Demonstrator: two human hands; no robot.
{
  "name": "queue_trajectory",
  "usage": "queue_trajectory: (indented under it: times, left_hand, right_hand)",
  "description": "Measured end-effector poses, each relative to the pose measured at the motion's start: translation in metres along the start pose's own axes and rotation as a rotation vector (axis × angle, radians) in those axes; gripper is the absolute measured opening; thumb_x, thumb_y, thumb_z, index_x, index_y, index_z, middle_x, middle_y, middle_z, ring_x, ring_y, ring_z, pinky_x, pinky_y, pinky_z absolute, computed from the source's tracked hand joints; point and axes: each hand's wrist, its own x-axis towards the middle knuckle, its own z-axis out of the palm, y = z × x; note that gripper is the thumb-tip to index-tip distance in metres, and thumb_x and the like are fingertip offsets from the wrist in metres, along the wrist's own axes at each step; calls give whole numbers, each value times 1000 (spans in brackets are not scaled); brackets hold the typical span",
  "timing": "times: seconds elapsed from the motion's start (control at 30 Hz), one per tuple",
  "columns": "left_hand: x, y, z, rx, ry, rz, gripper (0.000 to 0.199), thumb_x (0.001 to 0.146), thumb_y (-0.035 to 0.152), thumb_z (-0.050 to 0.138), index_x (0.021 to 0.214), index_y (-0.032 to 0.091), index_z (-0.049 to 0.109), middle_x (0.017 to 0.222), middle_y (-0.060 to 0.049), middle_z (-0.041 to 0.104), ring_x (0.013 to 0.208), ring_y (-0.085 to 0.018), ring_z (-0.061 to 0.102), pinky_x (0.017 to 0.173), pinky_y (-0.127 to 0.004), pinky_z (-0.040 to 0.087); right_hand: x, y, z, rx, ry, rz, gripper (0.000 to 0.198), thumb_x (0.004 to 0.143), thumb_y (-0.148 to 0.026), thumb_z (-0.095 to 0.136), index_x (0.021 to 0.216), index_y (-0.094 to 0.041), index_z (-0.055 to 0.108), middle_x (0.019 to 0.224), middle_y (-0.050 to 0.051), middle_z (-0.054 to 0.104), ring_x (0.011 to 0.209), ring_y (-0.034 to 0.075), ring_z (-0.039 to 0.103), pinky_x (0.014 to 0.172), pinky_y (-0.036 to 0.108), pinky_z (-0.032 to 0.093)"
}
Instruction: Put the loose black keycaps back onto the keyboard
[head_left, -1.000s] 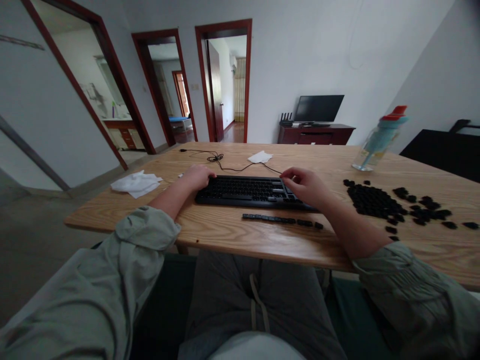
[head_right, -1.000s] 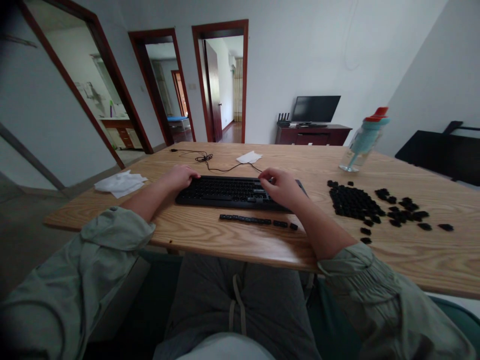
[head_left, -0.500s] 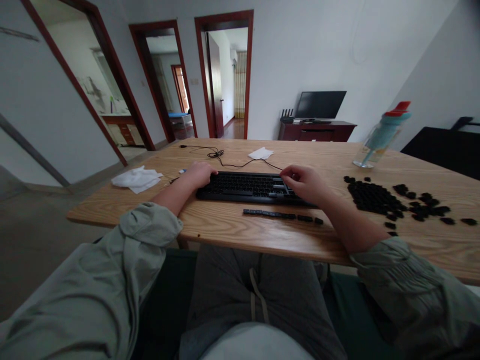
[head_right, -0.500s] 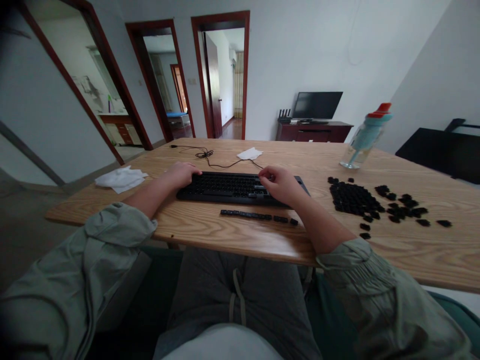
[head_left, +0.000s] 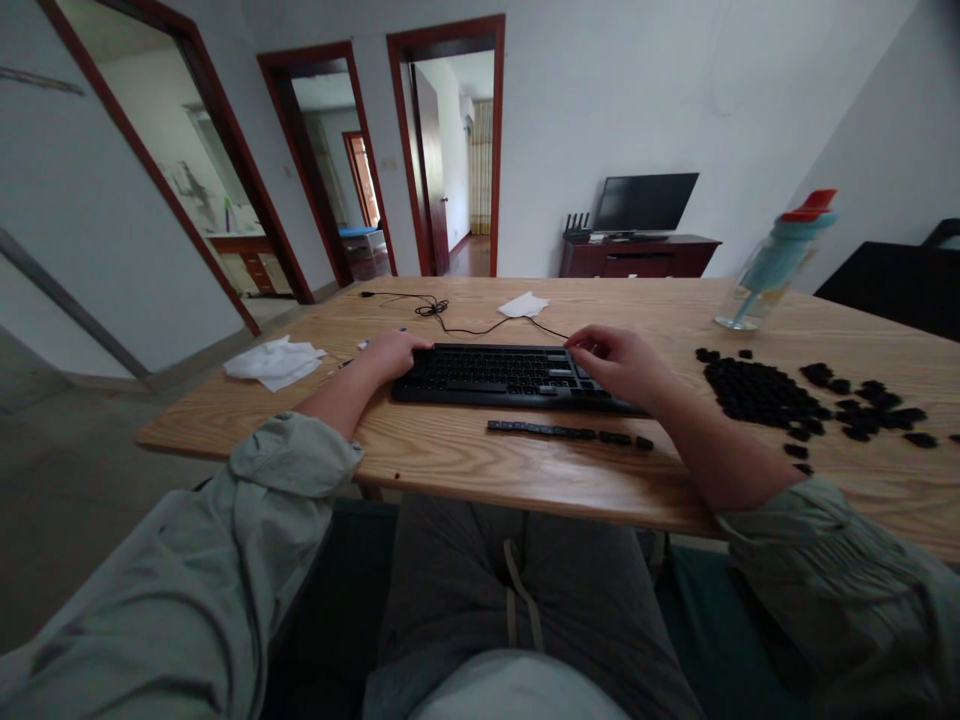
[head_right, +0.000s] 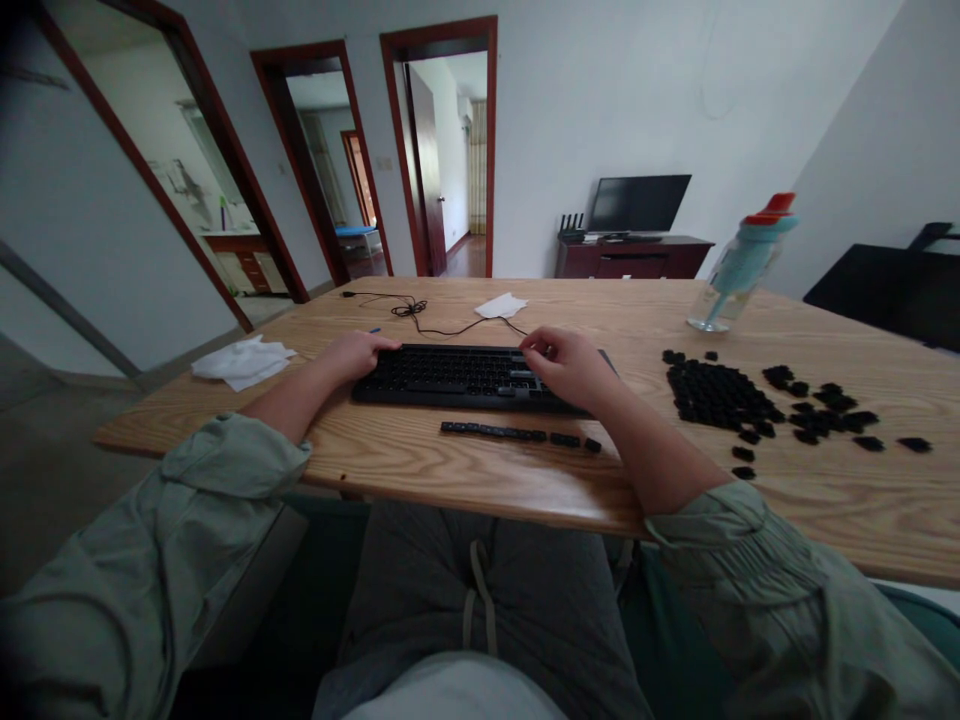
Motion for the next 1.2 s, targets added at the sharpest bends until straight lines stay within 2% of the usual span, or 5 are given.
queue_trajectory:
  times: [0.2, 0.47, 0.8, 1.03, 1.2]
  left_hand:
    - [0, 6, -3, -35, -36, -8, 56, 75, 3, 53, 120, 29, 72, 123, -2, 72, 114, -24, 65, 99, -33, 49]
    - [-7, -1, -1, -165, 107, 3, 46, 86, 13, 47, 124, 23, 70, 122, -6, 72, 112, -22, 66, 97, -31, 49]
    - [-4, 0, -1, -113, 44, 120, 55, 75, 3, 43, 116, 21, 74, 126, -5, 70, 116, -19, 62, 103, -28, 45]
    - [-2, -1, -1, -87, 60, 51, 50, 78, 9, 46, 117, 26, 73, 124, -3, 71, 114, -22, 63, 102, -31, 47]
    - [-19, 36, -20, -159, 164, 226, 38, 81, 21, 53, 112, 24, 74, 121, -5, 70, 115, -23, 61, 106, -35, 43]
  right_hand:
    - [-1, -1, 0, 21, 2, 4, 26, 83, -37, 55, 89, -17, 71, 70, 5, 65, 63, 17, 53, 58, 29, 41]
    - [0, 1, -2, 26, -21, -3, 26, 82, -38, 56, 89, -17, 70, 69, 4, 63, 62, 17, 53, 58, 29, 40]
    - [1, 1, -2, 11, -40, -13, 26, 82, -39, 57, 87, -16, 70, 69, 4, 64, 62, 16, 53, 57, 28, 40]
    - [0, 0, -1, 1, -47, -23, 26, 82, -39, 56, 87, -17, 70, 70, 4, 64, 62, 15, 52, 56, 28, 40]
    - [0, -5, -2, -2, -75, 13, 27, 83, -39, 56, 87, -17, 70, 66, 3, 63, 58, 15, 51, 54, 27, 39]
